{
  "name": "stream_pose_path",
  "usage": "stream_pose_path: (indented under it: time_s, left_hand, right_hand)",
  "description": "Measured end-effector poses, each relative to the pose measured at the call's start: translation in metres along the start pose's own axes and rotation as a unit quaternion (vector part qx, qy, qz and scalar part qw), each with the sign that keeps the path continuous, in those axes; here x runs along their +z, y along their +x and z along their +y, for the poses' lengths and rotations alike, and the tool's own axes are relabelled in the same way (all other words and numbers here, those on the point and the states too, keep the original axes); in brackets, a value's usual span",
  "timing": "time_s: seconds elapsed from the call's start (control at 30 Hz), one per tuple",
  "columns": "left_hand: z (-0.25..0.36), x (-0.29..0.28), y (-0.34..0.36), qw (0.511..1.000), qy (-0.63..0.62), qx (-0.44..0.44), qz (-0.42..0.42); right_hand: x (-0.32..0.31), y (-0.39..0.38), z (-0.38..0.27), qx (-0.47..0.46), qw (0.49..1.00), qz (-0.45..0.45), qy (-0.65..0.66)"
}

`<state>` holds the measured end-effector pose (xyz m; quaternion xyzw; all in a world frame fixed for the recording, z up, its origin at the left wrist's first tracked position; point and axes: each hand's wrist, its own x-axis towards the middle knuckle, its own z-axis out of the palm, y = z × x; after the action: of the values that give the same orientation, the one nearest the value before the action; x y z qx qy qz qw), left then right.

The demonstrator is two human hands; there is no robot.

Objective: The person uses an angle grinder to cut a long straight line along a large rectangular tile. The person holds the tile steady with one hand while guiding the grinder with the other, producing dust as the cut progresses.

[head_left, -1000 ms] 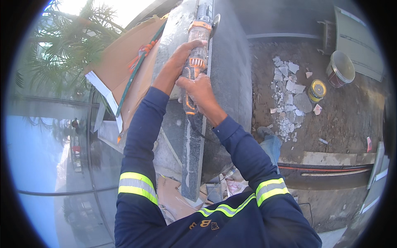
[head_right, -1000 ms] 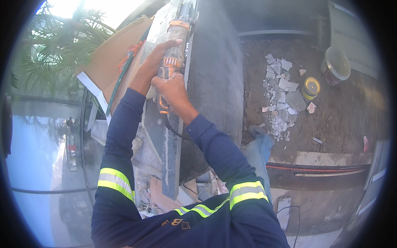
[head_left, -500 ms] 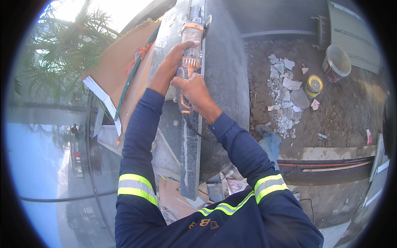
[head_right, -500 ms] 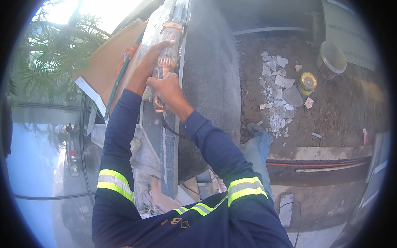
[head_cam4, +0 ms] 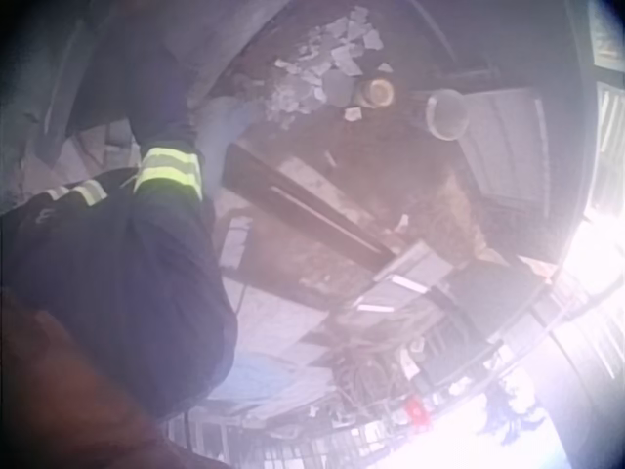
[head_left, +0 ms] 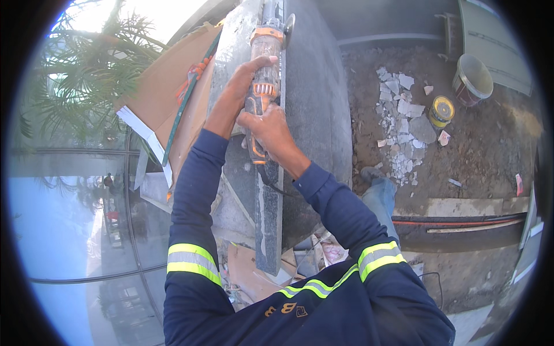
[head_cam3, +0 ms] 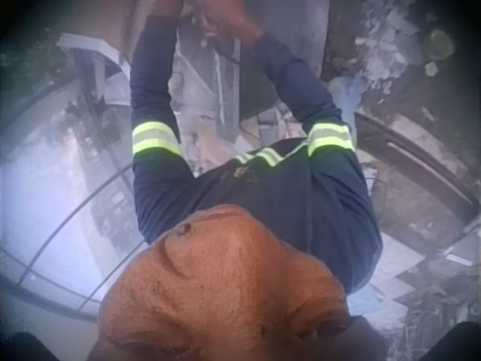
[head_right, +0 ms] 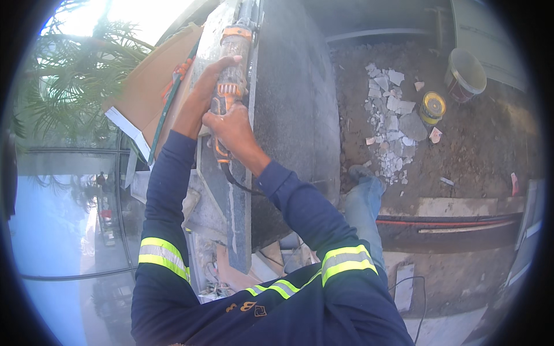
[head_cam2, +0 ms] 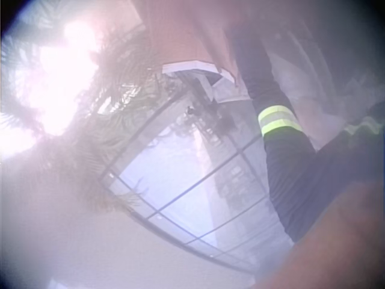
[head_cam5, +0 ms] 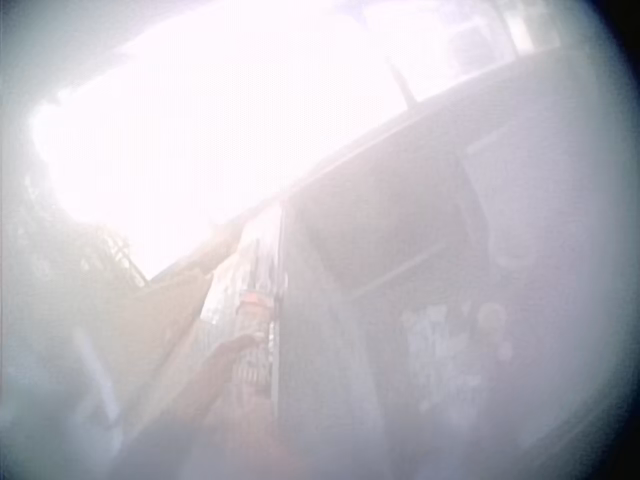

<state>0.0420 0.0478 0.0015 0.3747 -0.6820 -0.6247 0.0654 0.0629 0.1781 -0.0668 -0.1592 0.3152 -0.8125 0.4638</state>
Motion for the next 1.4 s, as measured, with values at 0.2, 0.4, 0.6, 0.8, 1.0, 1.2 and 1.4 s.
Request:
stream_pose_path:
  time_s: [0.2, 0.4, 0.6, 0.8, 1.0, 1.2, 1.4]
  left_hand:
    - [-0.001, -0.001, 0.004, 1.0, -0.004, -0.003, 0.005]
    - [0.008, 0.004, 0.005, 1.0, 0.01, -0.002, 0.006]
    - [0.01, 0.004, 0.006, 1.0, 0.017, 0.004, 0.019]
    - [0.008, 0.006, 0.001, 1.0, 0.012, -0.004, 0.017]
    - [-0.002, 0.001, -0.002, 0.999, 0.022, 0.017, 0.017]
    - [-0.003, 0.001, -0.003, 1.0, 0.013, 0.024, 0.014]
    - [-0.002, 0.002, 0.002, 1.0, 0.003, 0.016, 0.016]
  right_hand:
    - [-0.004, 0.009, 0.004, -0.003, 1.0, 0.0, -0.021]
    - [-0.006, 0.019, 0.008, -0.005, 1.0, -0.008, 0.01]
    - [-0.003, 0.022, 0.008, -0.009, 1.0, 0.018, 0.021]
    - [-0.007, 0.019, 0.007, 0.021, 0.999, -0.002, -0.024]
    - [-0.002, -0.001, -0.002, 0.01, 1.0, -0.013, 0.001]
    - [-0.001, -0.003, -0.003, 0.014, 1.0, -0.01, -0.001]
    - [-0.003, 0.003, 0.001, 0.004, 1.0, -0.011, 0.008]
